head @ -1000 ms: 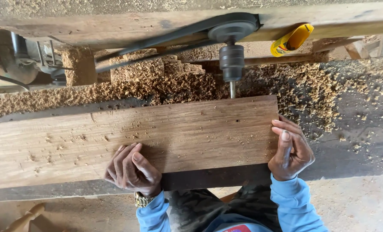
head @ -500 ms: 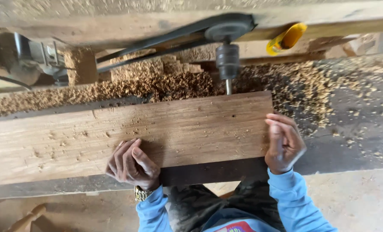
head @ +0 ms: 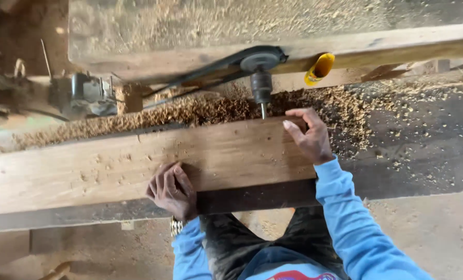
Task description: The person guides a long wooden plank under a bench-mounted drill press, positioning it by hand and drilling holes along its length, sliding the plank forward between holes and steadying it with both hands as the machine bores each hole.
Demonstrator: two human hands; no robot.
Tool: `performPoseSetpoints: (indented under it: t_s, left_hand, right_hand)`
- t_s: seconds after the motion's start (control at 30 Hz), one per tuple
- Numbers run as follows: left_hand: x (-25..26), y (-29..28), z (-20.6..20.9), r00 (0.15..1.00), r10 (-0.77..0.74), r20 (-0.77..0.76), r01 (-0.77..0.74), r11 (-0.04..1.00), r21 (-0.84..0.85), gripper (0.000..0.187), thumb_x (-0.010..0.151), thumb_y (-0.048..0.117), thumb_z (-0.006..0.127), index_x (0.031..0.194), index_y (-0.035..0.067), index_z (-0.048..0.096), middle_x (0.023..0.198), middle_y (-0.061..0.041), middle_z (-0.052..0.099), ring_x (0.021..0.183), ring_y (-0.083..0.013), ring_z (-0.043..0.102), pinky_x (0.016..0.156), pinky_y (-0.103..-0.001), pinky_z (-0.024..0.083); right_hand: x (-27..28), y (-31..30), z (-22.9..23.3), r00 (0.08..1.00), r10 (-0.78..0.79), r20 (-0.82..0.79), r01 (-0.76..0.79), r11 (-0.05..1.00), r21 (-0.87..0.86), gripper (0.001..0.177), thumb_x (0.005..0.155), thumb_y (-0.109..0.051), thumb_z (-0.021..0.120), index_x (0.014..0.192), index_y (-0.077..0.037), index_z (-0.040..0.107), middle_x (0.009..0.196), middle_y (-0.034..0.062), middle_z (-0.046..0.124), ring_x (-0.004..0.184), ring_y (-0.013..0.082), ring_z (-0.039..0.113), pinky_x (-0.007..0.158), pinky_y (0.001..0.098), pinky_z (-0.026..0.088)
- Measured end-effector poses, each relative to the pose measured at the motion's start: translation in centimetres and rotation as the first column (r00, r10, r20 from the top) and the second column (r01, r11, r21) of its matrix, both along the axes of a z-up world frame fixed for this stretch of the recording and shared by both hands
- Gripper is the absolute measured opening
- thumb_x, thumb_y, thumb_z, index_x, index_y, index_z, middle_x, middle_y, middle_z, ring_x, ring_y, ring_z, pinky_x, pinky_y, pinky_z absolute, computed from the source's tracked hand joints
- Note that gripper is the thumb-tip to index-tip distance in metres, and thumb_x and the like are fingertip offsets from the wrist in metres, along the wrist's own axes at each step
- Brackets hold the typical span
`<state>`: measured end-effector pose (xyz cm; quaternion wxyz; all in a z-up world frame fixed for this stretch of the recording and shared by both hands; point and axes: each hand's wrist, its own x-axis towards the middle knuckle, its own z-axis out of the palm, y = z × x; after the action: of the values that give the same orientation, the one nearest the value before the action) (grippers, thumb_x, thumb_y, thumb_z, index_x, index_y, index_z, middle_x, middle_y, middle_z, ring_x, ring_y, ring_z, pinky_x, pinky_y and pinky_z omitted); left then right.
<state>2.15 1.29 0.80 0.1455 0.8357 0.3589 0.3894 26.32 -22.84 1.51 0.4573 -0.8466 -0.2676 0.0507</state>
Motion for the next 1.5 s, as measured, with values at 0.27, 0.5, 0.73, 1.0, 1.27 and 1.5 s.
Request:
performPoseSetpoints:
  t_s: [0.27,0.5,0.73,1.0,1.27,1.5]
  left_hand:
    - [-3.5,0.3,-4.6,1.0,0.023,0.011,-0.023,0.999,0.022,0.023,0.107,0.028,0.058,0.093,0.018,0.075,0.108,0.001,0.076,0.11,-0.0188,0.067,0.107,-0.039,0.037]
    - [-2.2,-0.2,-1.7,0.999,0.037,0.025,-0.036,0.999,-0.03,0.025,0.107,0.029,0.059,0.091,0.017,0.075,0.105,0.002,0.076,0.108,-0.02,0.067,0.105,-0.037,0.037]
    - [0.0,0.2,-1.2,0.997,0.049,0.064,-0.049,0.999,-0.002,0.024,0.107,0.029,0.061,0.091,0.018,0.075,0.105,0.002,0.076,0.106,-0.0204,0.068,0.105,-0.038,0.039]
    - [0.5,1.8,-5.3,0.993,0.063,0.097,-0.069,0.996,0.058,0.028,0.107,0.033,0.057,0.09,0.019,0.075,0.101,0.001,0.077,0.098,-0.016,0.068,0.103,-0.036,0.039]
    - [0.9,1.2,-3.1,0.999,0.033,0.043,-0.033,0.999,-0.004,0.033,0.109,0.03,0.051,0.089,0.015,0.073,0.098,-0.003,0.076,0.095,-0.0189,0.066,0.106,-0.035,0.038]
    - [1.0,1.3,-4.2,0.996,0.048,0.078,-0.047,0.999,-0.017,0.034,0.108,0.03,0.052,0.086,0.016,0.073,0.096,-0.001,0.076,0.097,-0.0184,0.067,0.107,-0.035,0.039]
  right_hand:
    - [-4.2,-1.6,0.5,0.993,-0.062,-0.103,0.067,0.997,0.044,0.026,0.094,-0.015,0.075,0.118,-0.006,0.069,0.116,0.0091,0.069,0.104,0.0189,0.068,0.091,0.0331,0.058]
    - [-6.8,-4.5,0.0,0.997,-0.06,0.046,0.05,0.98,0.193,0.04,0.1,-0.018,0.07,0.135,-0.004,0.059,0.14,0.018,0.063,0.133,0.0301,0.06,0.115,0.0424,0.051]
    - [-9.6,-4.3,-0.5,0.96,-0.272,-0.059,0.278,0.922,0.269,0.035,0.106,-0.023,0.06,0.133,0.0,0.063,0.131,0.0152,0.065,0.118,0.0214,0.061,0.105,0.0346,0.049]
    - [-7.6,-1.2,0.2,0.925,-0.377,0.048,0.345,0.885,0.314,0.024,0.111,-0.018,0.056,0.118,0.001,0.069,0.121,0.0103,0.066,0.104,0.0163,0.062,0.092,0.0278,0.05]
    - [-7.7,-0.6,0.2,0.865,-0.488,0.118,0.45,0.857,0.25,0.031,0.115,-0.022,0.056,0.104,0.001,0.074,0.111,0.0082,0.07,0.086,0.0093,0.058,0.071,0.0207,0.044]
    - [-7.0,-0.7,-0.3,0.864,-0.486,0.133,0.452,0.864,0.224,0.033,0.115,-0.027,0.056,0.107,-0.001,0.075,0.112,0.0078,0.07,0.072,0.005,0.051,0.061,0.0185,0.036]
